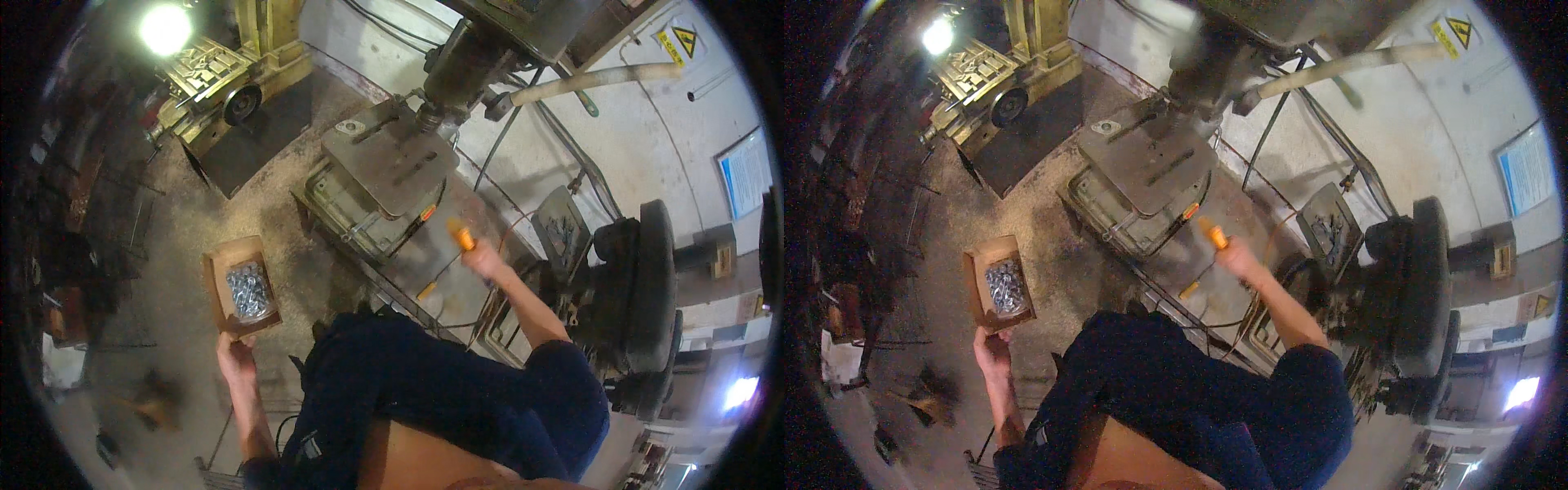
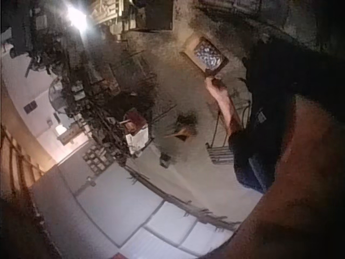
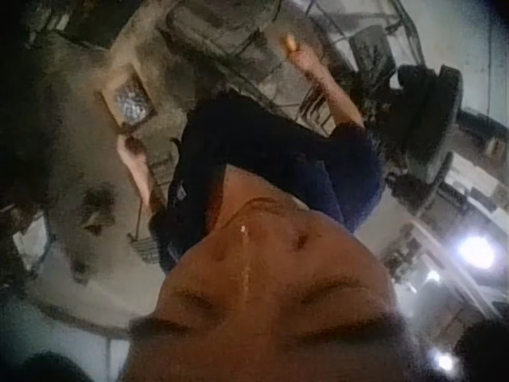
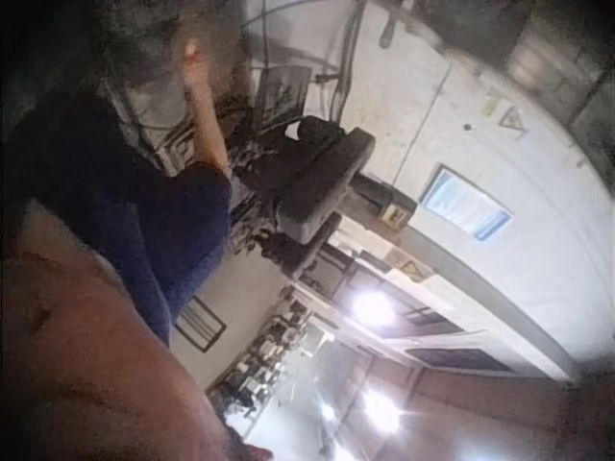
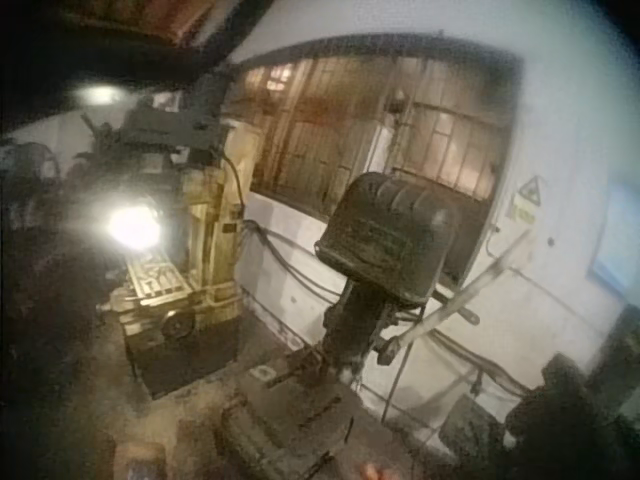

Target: The person sweeps metal shavings and debris from the workshop floor using a straw broom. They gather the debris into a pile and continue sweeping around machinery and along the walls.

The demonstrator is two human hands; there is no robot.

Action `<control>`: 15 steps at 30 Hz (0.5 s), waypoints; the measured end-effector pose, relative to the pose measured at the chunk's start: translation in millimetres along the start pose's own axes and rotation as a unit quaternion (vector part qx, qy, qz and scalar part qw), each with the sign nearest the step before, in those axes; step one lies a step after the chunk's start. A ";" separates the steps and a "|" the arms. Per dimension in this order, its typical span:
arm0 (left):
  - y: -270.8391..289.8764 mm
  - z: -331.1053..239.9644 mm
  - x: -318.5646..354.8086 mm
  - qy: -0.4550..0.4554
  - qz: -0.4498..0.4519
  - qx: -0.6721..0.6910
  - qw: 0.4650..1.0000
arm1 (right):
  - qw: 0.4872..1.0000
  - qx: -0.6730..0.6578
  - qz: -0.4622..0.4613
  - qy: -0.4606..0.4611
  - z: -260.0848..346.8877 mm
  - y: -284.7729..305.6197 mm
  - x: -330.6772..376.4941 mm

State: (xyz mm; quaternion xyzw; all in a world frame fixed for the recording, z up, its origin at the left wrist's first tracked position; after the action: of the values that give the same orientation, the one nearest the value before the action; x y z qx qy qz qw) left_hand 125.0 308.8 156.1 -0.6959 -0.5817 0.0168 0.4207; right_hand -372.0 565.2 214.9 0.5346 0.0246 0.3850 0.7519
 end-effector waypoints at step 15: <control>-0.5 3.0 3.8 -0.037 -0.040 0.011 0.998 | 0.989 0.095 0.005 0.114 195.5 -5.7 -77.0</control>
State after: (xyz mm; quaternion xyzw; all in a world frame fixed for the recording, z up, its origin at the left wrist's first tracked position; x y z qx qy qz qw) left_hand 124.3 313.6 156.2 -0.6667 -0.6240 0.0324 0.4064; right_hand -335.2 364.4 264.8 0.5566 0.1440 0.4432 0.6878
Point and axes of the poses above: each hand's wrist, its own x-axis away from the middle knuckle, its own y-axis out of the back of the hand, z = x × y, the point moved 7 cm from there along -x, towards the middle knuckle, and after that the axes turned 3 degrees about x, right-handed, at the moved point
